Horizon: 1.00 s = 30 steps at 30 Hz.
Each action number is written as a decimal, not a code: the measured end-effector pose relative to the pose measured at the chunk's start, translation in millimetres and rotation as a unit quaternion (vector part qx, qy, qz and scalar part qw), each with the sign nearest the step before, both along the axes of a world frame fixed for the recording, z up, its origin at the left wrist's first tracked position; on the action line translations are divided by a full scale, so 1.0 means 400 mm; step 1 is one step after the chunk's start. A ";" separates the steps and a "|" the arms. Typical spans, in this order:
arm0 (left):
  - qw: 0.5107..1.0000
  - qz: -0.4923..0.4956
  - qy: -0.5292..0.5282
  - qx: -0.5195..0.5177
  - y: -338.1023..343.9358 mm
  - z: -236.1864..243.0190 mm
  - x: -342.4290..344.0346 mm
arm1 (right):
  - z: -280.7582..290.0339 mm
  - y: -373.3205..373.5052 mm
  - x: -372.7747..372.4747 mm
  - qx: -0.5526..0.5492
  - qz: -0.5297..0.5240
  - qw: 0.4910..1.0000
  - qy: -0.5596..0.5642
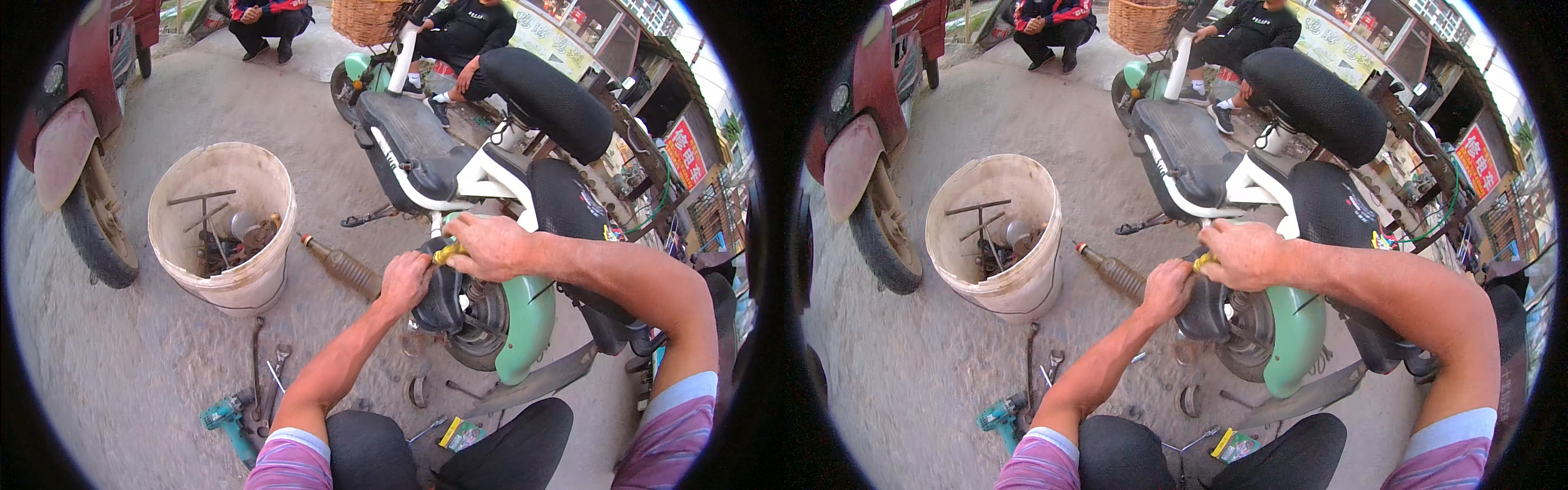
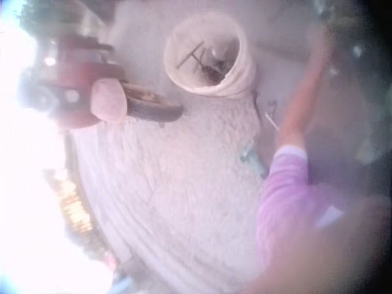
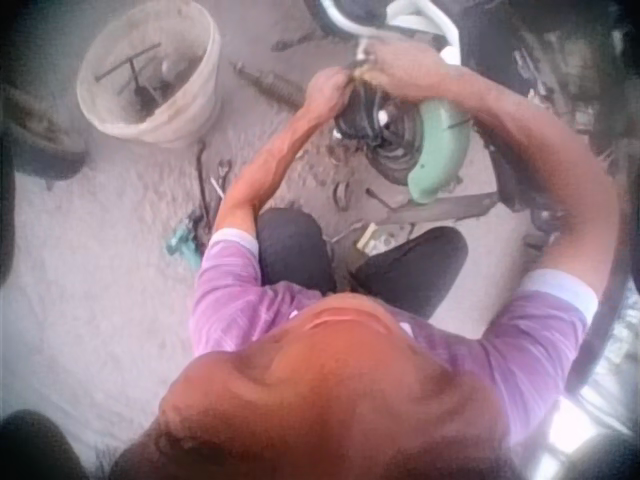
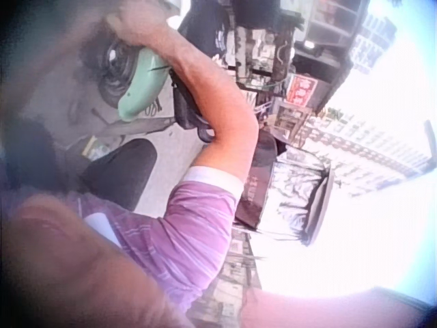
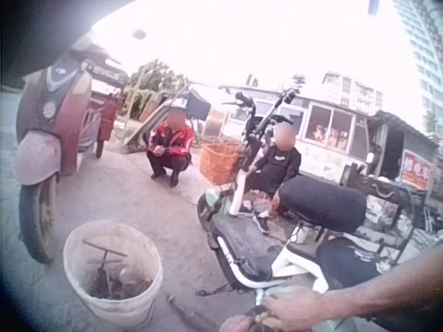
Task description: The person removes a black plastic cover from the rear of a light green scooter using a screwdriver and wrench, then reattaches it by tightening screws. The person handles the cover, screws, and tools throughout the process.
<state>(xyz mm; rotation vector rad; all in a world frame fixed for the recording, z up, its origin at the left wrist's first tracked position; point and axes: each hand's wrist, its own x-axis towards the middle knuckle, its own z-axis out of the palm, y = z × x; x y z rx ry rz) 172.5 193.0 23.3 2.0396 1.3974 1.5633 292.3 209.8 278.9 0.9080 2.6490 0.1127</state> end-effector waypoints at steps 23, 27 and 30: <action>1.000 -0.013 0.006 -0.002 0.017 -0.013 -0.002 | -0.032 0.033 0.008 0.059 -0.024 0.998 0.005; 1.000 -0.024 -0.004 -0.013 0.022 -0.017 -0.012 | -0.056 0.026 0.014 0.026 -0.030 0.994 0.106; 0.997 -0.060 -0.009 -0.040 0.025 -0.018 -0.027 | -0.065 0.020 0.019 -0.029 -0.085 0.990 0.111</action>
